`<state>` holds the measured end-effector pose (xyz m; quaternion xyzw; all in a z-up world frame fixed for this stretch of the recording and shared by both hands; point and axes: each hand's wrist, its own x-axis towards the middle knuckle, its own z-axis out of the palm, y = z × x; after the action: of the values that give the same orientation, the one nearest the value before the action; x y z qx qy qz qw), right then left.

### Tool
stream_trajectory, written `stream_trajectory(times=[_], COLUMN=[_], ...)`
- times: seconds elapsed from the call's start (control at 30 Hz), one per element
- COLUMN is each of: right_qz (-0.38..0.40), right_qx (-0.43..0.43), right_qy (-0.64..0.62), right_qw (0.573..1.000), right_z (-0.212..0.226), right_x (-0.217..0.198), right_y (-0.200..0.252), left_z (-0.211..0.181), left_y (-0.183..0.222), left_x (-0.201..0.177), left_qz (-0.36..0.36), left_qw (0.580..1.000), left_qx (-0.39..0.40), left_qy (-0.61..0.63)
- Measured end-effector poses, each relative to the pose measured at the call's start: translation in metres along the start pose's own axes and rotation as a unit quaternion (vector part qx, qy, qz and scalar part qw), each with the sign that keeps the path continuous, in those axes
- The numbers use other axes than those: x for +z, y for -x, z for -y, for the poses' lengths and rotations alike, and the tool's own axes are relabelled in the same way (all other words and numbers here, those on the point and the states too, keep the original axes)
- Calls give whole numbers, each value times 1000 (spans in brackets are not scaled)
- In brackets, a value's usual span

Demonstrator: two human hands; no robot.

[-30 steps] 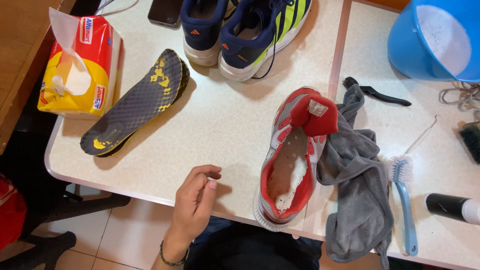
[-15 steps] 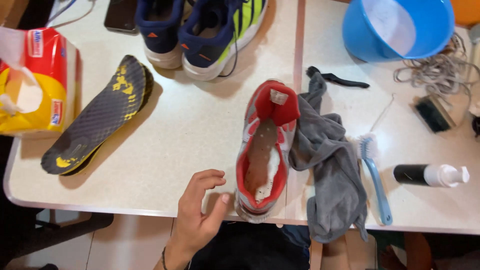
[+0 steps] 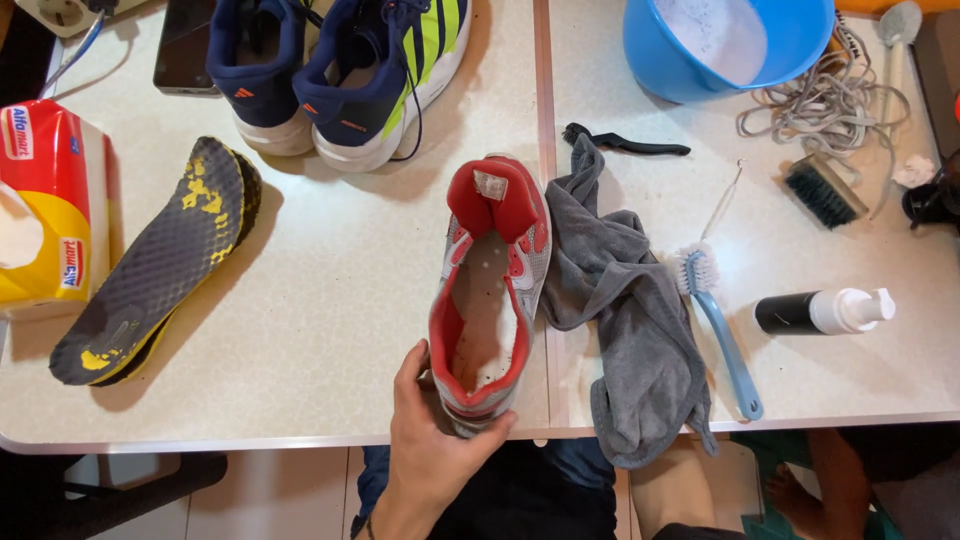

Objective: Removing shoelaces from a grey and red sneaker on a repair bench.

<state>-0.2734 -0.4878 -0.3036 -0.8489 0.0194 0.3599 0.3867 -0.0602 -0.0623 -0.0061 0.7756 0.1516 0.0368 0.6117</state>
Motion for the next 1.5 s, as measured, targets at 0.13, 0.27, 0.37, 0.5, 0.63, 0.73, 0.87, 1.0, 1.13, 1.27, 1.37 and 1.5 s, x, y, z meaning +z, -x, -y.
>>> stream_trajectory(times=[0.13,0.27,0.37,0.5,0.63,0.73,0.87,1.0,1.13,1.27,1.37,1.5], right_qz=[25,48,62,86,113,111,92,80,128,-229,-346,-362], right_qx=[44,84,116,165,214,251,319,370,-23,-171,-91,-83], right_qy=[28,52,74,107,132,141,120,101,-27,-18,102,128], right_qw=[998,994,989,977,961,951,935,920,991,958,928,920], right_z=[9,32,19,0,-5,4,79,254,364,387,423,446], right_x=[-18,-8,-19,-39,-51,-79,-130,-209,-258,-303,-355,-449], right_y=[-39,-77,-104,-138,-159,-172,-129,-37,62,95,50,-24], left_z=[5,31,37,25,1,7,36,32,24,6,15,16], left_y=[-13,-24,-29,-36,-42,-46,-40,-35,-35,-31,-30,-30], left_x=[-18,-38,-43,-46,-53,-56,-67,-48,-46,-42,-39,-35], left_qz=[-43,-19,-15,-23,-37,-55,-118,-207,-171,-180,-187,-205], left_qw=[997,979,976,972,977,987,990,975,985,983,981,978], left_qx=[16,41,0,-48,-95,-41,57,42,19,30,40,26], left_qy=[67,199,217,230,186,145,54,73,-9,-37,-26,-16])
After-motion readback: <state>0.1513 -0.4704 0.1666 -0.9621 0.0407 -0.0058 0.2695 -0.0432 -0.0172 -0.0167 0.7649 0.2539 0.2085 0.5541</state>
